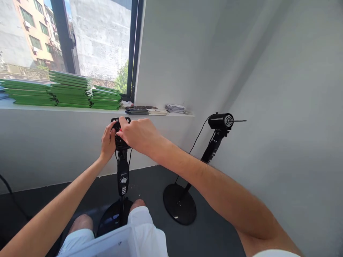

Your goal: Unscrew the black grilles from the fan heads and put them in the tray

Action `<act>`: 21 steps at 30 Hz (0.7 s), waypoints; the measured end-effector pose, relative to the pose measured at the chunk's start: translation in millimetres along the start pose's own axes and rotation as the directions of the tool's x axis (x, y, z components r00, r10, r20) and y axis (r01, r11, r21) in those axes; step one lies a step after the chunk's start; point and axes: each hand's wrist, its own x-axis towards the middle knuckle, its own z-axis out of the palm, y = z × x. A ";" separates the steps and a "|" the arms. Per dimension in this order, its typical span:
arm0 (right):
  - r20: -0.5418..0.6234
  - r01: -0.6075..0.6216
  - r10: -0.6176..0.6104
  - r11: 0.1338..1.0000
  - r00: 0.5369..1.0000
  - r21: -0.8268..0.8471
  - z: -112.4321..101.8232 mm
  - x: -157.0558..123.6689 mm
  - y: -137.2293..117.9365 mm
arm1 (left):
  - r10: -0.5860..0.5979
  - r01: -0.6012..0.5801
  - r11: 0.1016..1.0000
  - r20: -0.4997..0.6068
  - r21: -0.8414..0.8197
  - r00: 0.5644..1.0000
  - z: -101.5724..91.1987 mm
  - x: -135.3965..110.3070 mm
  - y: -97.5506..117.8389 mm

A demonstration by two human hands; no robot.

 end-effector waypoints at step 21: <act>0.008 0.067 -0.068 0.997 0.998 0.041 0.0 -1.5 -7.2 | -0.018 0.017 0.995 -0.011 -0.103 1.000 1.2 -4.7 -5.3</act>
